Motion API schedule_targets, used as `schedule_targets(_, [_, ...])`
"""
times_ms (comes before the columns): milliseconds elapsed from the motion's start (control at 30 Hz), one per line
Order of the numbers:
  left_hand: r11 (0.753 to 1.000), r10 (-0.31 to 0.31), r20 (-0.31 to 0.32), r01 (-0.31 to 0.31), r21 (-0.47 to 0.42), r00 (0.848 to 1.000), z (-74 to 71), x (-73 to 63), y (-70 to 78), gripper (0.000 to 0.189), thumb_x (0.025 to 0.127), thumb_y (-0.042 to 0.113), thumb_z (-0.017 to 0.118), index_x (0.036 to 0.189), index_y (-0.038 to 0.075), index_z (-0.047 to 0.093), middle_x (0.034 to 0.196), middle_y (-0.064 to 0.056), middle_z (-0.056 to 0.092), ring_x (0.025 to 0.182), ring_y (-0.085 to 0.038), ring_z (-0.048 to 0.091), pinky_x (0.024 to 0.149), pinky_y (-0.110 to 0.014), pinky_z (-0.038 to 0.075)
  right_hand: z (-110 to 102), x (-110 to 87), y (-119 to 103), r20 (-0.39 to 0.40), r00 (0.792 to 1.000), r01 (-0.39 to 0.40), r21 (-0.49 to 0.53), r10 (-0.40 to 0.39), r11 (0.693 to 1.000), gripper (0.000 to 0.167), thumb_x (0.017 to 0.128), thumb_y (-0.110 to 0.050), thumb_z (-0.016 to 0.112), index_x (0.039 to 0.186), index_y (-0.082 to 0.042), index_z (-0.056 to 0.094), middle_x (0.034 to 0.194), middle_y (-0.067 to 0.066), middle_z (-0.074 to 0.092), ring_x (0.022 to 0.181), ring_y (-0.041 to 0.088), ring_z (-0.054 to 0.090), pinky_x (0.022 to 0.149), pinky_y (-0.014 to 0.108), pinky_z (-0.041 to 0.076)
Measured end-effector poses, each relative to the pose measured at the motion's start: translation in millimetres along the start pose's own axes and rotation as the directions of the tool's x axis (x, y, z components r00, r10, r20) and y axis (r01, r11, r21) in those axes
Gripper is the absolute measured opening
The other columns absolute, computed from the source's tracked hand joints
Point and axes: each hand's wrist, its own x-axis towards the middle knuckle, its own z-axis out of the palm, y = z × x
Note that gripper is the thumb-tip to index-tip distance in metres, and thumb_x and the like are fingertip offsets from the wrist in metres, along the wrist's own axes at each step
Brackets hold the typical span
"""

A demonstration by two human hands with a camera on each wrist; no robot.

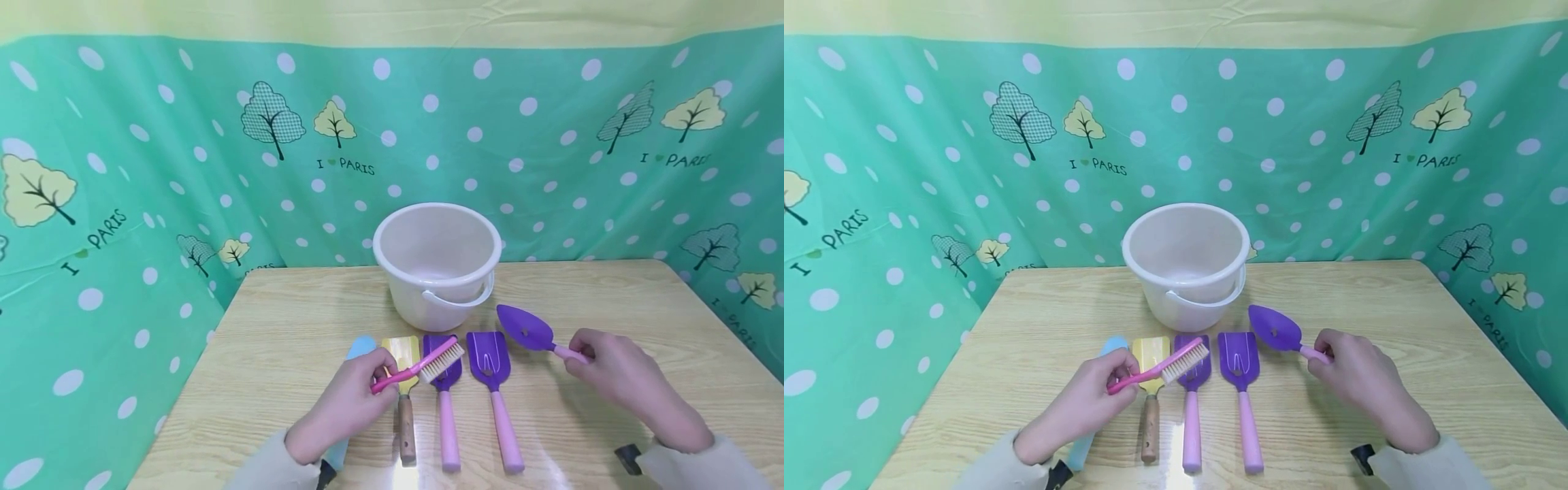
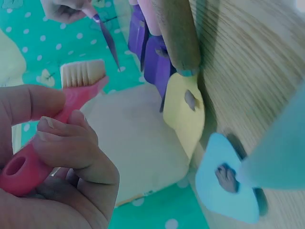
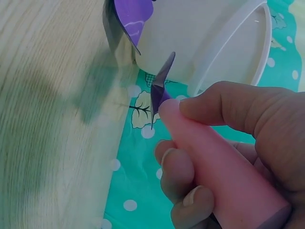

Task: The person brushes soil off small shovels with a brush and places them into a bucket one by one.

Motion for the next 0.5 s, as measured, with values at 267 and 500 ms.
schedule_targets(267, [1.0, 0.021, -0.001, -0.021, 0.019, 1.0, 10.3, 13.4, 10.6, 0.018, 0.077, 0.005, 0.062, 0.088, 0.018, 0.058, 0.064, 0.008, 0.05, 0.046, -0.002, 0.038, 0.038, -0.021, 0.034, -1.6, 1.5, 0.8, 0.011, 1.0, 0.0, -0.004, 0.0, 1.0, 0.005, 0.083, -0.018, 0.067, 0.081, -0.016, 0.063, 0.065, -0.003, 0.05, 0.057, 0.015, 0.043, 0.047, 0.03, 0.033])
schedule_targets(500, [0.994, 0.045, -0.004, -0.044, 0.097, 0.999, 19.1, 25.1, 24.4, 0.019, 0.076, 0.007, 0.064, 0.087, 0.02, 0.057, 0.069, 0.008, 0.05, 0.056, -0.005, 0.044, 0.047, -0.023, 0.039, -4.9, 2.7, 1.6, 0.016, 1.0, 0.012, -0.011, -0.012, 1.0, 0.008, 0.083, -0.02, 0.068, 0.084, -0.014, 0.064, 0.066, -0.003, 0.049, 0.057, 0.015, 0.042, 0.048, 0.031, 0.032])
